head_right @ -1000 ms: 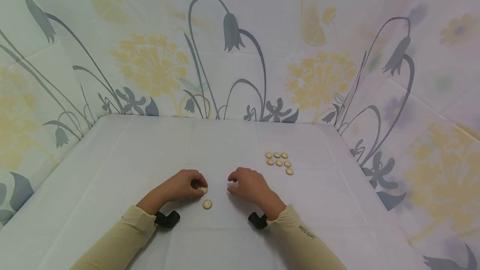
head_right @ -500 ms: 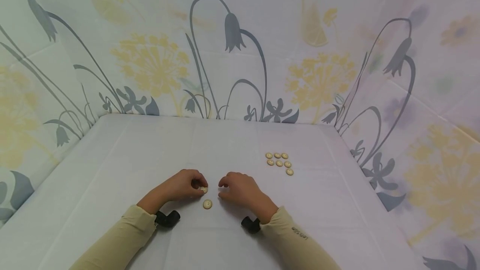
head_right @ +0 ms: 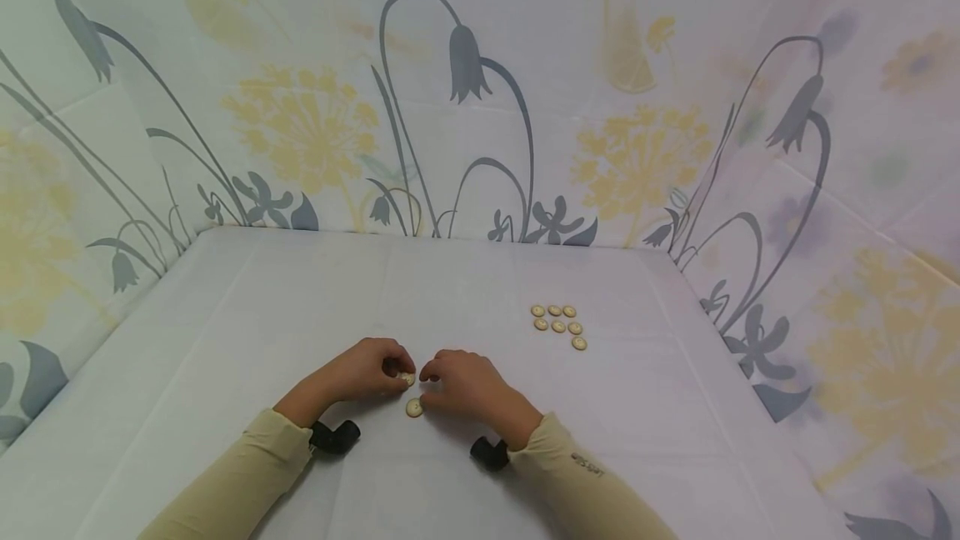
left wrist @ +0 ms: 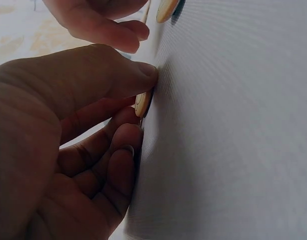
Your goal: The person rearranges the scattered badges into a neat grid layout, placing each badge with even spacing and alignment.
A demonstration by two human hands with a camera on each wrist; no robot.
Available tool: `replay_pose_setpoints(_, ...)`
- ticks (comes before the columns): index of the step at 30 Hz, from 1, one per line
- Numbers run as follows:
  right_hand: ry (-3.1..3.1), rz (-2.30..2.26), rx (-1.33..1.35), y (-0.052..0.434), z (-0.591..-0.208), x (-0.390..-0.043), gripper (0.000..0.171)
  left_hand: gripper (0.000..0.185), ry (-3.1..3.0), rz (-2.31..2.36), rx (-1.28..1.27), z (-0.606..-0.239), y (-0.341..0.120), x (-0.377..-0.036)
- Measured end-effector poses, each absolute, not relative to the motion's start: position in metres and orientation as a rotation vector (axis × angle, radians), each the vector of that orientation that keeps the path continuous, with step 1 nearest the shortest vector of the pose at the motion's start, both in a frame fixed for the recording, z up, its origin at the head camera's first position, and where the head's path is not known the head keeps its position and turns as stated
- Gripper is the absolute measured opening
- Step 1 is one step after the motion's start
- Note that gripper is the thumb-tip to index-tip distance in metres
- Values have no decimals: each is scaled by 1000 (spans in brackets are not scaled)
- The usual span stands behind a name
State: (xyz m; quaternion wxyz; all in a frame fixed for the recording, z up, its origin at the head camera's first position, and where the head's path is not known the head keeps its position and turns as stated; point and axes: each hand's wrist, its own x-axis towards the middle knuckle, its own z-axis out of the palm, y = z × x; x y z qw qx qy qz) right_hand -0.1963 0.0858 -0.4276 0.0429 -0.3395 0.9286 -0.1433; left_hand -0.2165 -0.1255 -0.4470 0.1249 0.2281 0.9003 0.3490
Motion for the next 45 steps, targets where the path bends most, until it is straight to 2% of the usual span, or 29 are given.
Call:
replay_pose_setpoints(7,2790,-446,-1060,80,-425,-195,33,14,2618,1014,660,-446,-126,-216)
replay_pose_setpoints(30,2748,-375,-1197,72,-430,-193,20,15,2646,998,760,-446,-128,-214)
replay_pose_setpoints(45,2747,-368,-1254,73,-431,-192,15,14,2644,1000,737,-445,-127,-214)
